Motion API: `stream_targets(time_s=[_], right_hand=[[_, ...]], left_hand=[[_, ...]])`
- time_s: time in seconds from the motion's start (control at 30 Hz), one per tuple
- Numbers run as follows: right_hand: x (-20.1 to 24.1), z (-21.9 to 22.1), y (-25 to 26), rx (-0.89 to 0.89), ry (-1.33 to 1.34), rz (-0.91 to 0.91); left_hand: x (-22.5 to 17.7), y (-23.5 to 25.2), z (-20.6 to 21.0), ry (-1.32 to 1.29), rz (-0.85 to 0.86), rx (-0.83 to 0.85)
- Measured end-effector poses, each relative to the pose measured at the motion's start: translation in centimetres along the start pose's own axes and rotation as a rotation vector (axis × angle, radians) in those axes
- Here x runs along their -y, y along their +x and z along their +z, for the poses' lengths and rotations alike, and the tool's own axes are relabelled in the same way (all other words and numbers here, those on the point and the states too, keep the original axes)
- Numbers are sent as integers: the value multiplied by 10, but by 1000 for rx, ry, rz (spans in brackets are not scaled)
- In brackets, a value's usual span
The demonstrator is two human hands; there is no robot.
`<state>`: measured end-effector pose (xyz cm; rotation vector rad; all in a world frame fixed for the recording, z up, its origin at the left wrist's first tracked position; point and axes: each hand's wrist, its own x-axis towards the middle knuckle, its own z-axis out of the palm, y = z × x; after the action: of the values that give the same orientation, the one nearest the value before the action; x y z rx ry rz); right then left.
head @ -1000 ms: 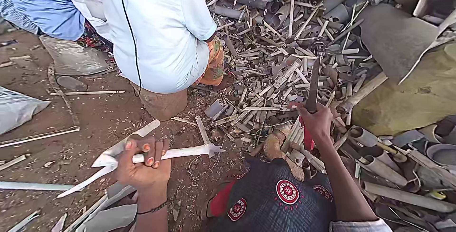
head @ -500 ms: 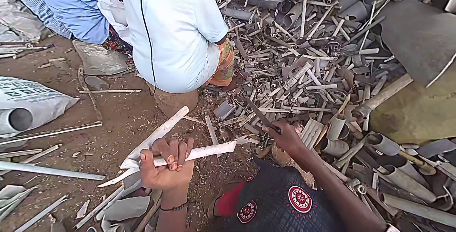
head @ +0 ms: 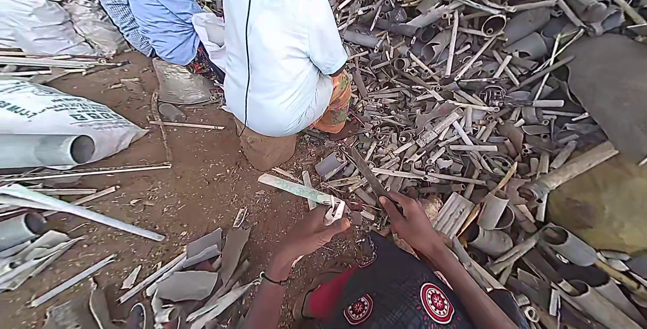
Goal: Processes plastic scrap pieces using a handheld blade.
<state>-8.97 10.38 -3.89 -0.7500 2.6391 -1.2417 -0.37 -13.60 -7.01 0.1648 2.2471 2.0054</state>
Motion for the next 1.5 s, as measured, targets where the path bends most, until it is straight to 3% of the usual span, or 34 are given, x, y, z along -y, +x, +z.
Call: stream_targets(time_s=[0.07,0.13,0.23,0.33,0.47,0.6,0.7,0.8,0.93,1.03,1.13,1.23,1.4,1.5], right_hand=[[2,3,-1,6,51,-48],[3,4,-2,17,86,-88],[3,8,-1,59,134,-103],[8,8,0,151,205,29],[11,11,6,251,256,211],[5,8,12,468,404,125],[11,6,14,520,485,124],[21,7,13,421,556,131],[25,4,10,152,680,-25],[28,-1,9,25,762,-56],[24,-6,12,11,755,-49],[20,5,15,67,674,-66],[32,20,8,314,643,-122],[38,16,8,95,666,-158]], left_hand=[[5,0,0,-98,125,89],[3,-1,2,-22,168,150],[-12,-3,4,437,-44,287],[-20,3,21,771,-250,411],[-28,0,45,785,-110,443],[-39,-4,53,840,-109,458],[-40,-3,54,875,-86,447],[-36,-2,54,886,-72,417],[-17,2,41,775,71,269],[-21,2,37,837,20,212],[-30,1,46,887,1,230],[-23,-1,61,894,118,266],[-17,1,66,841,126,298],[-6,7,56,752,242,251]])
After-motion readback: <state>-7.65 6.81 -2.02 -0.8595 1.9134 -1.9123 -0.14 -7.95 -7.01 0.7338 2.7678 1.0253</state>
